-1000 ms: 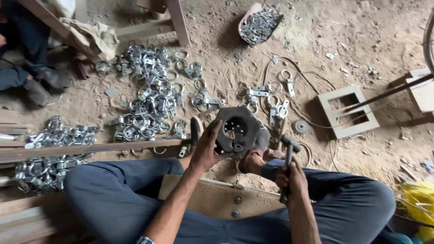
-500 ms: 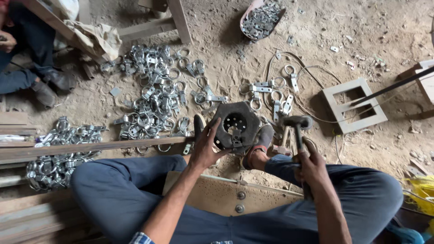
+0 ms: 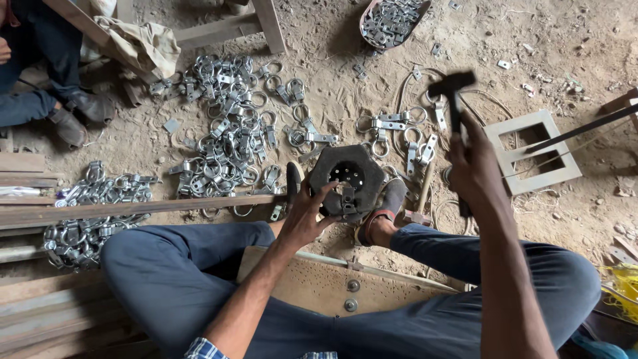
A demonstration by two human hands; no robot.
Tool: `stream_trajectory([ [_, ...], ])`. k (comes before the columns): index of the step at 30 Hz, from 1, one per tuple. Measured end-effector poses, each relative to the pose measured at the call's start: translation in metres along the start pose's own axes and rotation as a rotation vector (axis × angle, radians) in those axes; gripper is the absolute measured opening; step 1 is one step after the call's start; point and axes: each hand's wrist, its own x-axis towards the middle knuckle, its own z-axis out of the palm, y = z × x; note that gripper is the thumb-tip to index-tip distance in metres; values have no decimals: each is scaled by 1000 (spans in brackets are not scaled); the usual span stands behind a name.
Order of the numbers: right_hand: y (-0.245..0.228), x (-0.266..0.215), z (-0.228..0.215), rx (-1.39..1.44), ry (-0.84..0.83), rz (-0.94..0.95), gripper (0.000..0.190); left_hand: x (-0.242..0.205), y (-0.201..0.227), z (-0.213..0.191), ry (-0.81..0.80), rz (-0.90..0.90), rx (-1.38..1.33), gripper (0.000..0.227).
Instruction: The person sits cross-legged on the floor and repeatedly hammers a metal part held in a dark mold. They adjust the part's position with their left hand while striking it with a hammer in their right hand. Piles of similar metal parts are scattered on the floor around them.
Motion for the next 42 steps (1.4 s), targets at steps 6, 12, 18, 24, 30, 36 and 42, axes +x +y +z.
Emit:
stream_trajectory([
  [6,-24,62,39,-345,-469,-108,49,-4,-2,9,29,-94,14,121],
  [12,-67,64,18,-583,-632,-30,48,-2,13,-6,59,-81,-50,126],
  [18,-28,-13,22,-239,-282,-40,52,-20,69,-45,11,-268,157,108],
  [24,38,-97,35,222,-44,198,52,-64,114,-60,-518,-297,-97,31],
  [30,89,-120,42,399,28,339,54,-91,117,-48,-876,-179,136,22],
  [36,97,-116,41,390,37,293,55,-116,116,-31,-703,-10,211,9],
  [42,99,-97,53,290,71,150,53,-59,97,-68,-377,-450,-593,23],
])
